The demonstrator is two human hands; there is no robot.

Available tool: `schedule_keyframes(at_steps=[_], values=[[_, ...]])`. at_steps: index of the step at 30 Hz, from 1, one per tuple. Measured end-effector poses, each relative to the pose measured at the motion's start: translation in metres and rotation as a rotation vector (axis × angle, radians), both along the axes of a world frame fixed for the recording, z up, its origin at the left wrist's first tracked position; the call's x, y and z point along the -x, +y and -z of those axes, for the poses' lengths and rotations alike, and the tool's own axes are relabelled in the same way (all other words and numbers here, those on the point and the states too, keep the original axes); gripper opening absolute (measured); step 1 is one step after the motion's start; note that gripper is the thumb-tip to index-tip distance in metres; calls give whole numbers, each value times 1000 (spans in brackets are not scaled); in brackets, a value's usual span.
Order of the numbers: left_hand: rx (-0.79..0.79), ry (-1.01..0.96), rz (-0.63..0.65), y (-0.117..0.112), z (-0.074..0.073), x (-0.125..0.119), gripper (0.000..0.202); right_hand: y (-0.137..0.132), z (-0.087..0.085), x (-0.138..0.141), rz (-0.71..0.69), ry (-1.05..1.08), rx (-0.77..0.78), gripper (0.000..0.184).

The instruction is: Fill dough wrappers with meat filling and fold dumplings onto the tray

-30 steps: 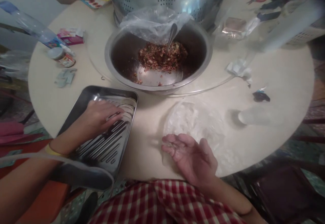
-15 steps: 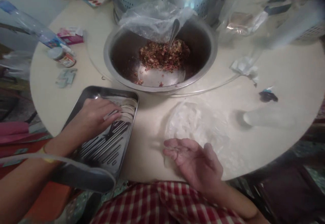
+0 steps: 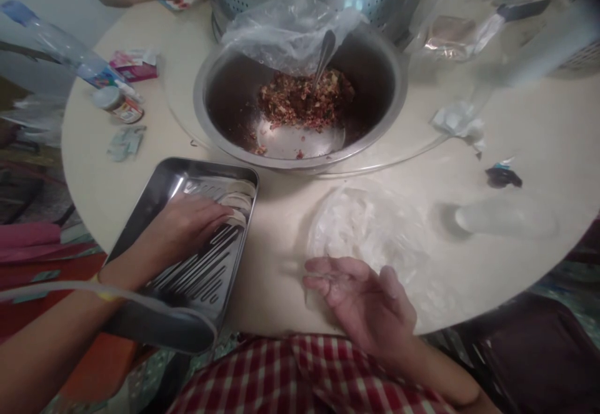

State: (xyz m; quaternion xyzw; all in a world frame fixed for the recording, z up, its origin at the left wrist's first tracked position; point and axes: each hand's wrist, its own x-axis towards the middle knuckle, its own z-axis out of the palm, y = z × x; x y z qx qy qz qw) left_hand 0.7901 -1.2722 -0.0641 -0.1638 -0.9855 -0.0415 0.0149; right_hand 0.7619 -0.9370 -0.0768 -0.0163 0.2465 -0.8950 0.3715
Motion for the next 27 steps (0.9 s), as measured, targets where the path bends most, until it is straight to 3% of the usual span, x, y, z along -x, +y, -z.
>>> schedule_keyframes(at_steps=[8, 14, 21, 27], values=[[-9, 41, 99, 3, -4, 7, 24, -2, -2, 1, 17, 5, 15, 44], [32, 119, -7, 0, -14, 12, 29, -3, -2, 2, 3, 36, 66, 44], [82, 26, 13, -7, -4, 29, 37, -1, 2, 1, 2, 85, 41, 45], [42, -40, -27, -6, -4, 27, 43, -1, 1, 1, -13, 81, 55, 47]])
